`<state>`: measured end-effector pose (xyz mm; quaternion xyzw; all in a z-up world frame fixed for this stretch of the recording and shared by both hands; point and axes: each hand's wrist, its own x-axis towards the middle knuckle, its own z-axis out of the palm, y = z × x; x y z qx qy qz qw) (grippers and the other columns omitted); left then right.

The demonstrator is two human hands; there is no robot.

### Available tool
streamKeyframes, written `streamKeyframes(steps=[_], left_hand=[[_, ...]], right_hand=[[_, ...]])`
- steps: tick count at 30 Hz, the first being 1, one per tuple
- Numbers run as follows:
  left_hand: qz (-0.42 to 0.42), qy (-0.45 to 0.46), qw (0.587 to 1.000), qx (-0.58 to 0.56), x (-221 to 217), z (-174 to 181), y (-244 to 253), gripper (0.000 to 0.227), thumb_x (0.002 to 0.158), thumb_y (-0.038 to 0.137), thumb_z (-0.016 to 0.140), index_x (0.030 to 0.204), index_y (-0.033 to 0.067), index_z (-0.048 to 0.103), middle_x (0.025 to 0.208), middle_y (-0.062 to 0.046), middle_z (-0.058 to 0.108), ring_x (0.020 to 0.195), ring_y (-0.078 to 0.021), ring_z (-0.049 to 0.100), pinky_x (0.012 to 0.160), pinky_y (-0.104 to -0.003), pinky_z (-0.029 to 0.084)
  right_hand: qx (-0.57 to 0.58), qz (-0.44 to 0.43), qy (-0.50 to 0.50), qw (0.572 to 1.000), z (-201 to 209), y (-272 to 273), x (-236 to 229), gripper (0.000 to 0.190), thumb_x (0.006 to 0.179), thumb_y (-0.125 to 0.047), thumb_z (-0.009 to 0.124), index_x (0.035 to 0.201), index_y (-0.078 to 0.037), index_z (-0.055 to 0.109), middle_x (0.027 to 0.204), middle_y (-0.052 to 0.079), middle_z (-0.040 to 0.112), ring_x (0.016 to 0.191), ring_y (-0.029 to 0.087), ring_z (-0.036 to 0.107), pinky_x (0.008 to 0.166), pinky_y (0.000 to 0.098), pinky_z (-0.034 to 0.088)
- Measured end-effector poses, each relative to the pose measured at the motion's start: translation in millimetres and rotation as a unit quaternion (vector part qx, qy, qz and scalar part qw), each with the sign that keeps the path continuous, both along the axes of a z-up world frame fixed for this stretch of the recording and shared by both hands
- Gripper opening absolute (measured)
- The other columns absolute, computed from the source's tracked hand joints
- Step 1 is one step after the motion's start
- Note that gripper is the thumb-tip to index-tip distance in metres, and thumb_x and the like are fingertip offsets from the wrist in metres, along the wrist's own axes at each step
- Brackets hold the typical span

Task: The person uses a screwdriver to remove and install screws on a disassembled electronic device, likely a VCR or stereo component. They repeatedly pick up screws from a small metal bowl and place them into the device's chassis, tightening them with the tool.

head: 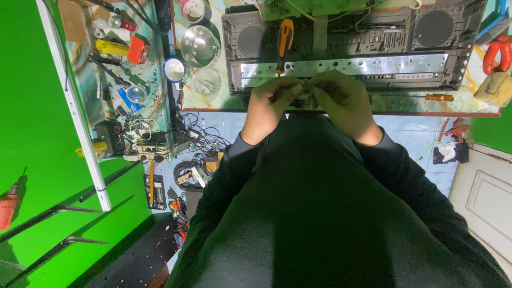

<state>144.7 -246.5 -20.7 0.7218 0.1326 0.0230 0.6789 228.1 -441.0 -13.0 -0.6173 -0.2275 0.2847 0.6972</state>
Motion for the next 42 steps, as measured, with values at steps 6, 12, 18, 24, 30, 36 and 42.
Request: streamKeyframes(steps=[6,12,18,24,30,36,42], left_hand=[[-0.026,-0.019,0.999,-0.01,-0.8,8.2,4.2,0.023,0.101,0.009,0.071,0.124,0.0035,0.073,0.092,-0.003,0.07,0.082,-0.0058,0.061,0.073,-0.022,0.049],[-0.044,-0.036,0.997,0.052,-2.9,12.0,2.6,0.025,0.1,0.011,0.073,0.124,0.007,0.075,0.083,0.003,0.069,0.069,-0.0029,0.048,0.062,-0.021,0.042],[-0.04,-0.012,0.998,0.036,-5.5,10.4,2.8,0.026,0.098,0.01,0.074,0.124,0.0059,0.076,0.079,0.003,0.067,0.068,-0.0025,0.046,0.06,-0.02,0.04],[-0.038,-0.023,0.999,-0.025,-7.1,3.4,2.1,0.027,0.1,0.009,0.072,0.125,0.0,0.072,0.091,0.002,0.073,0.077,-0.0011,0.061,0.069,-0.019,0.05],[-0.027,-0.023,0.998,-0.043,-9.3,-9.5,2.6,0.024,0.102,0.01,0.071,0.123,-0.0011,0.073,0.092,0.0,0.075,0.079,-0.0015,0.063,0.069,-0.02,0.051],[-0.02,0.047,0.997,-0.051,-9.6,-17.7,4.8,0.021,0.098,0.012,0.072,0.115,-0.0011,0.075,0.083,-0.003,0.073,0.068,-0.0035,0.058,0.059,-0.019,0.044],[-0.027,0.011,0.996,-0.082,-9.5,-22.4,6.0,0.021,0.1,0.012,0.072,0.115,-0.0018,0.074,0.094,-0.004,0.077,0.082,-0.0061,0.067,0.071,-0.021,0.053]], right_hand=[[0.02,-0.015,0.052,0.998,7.5,2.8,-1.1,0.019,0.104,0.005,0.058,0.121,0.003,0.049,0.108,0.012,0.071,0.093,0.015,0.072,0.082,0.028,0.06],[-0.001,-0.026,0.029,0.999,4.1,-0.6,-3.7,0.018,0.105,0.007,0.061,0.121,0.006,0.053,0.108,0.015,0.071,0.094,0.018,0.074,0.083,0.0304,0.062],[-0.036,-0.039,-0.051,0.997,8.4,4.4,-6.4,0.018,0.106,0.006,0.062,0.123,0.007,0.063,0.107,0.017,0.073,0.096,0.017,0.072,0.086,0.0281,0.06],[-0.122,-0.038,-0.139,0.982,18.6,10.0,-8.9,0.017,0.103,-0.002,0.068,0.119,0.005,0.064,0.098,0.013,0.077,0.088,0.016,0.077,0.075,0.0255,0.059],[-0.167,-0.045,-0.294,0.94,11.2,14.1,-10.6,0.02,0.1,-0.001,0.071,0.119,0.001,0.069,0.102,0.017,0.076,0.088,0.023,0.077,0.074,0.0295,0.06],[-0.158,-0.027,-0.27,0.949,9.3,15.0,-9.9,0.021,0.099,-0.003,0.072,0.118,0.001,0.067,0.099,0.015,0.076,0.086,0.022,0.077,0.072,0.031,0.059],[-0.164,-0.029,-0.337,0.927,9.1,13.2,-4.8,0.019,0.096,0.0,0.073,0.115,0.0,0.069,0.103,0.015,0.074,0.086,0.025,0.074,0.075,0.0327,0.059]])
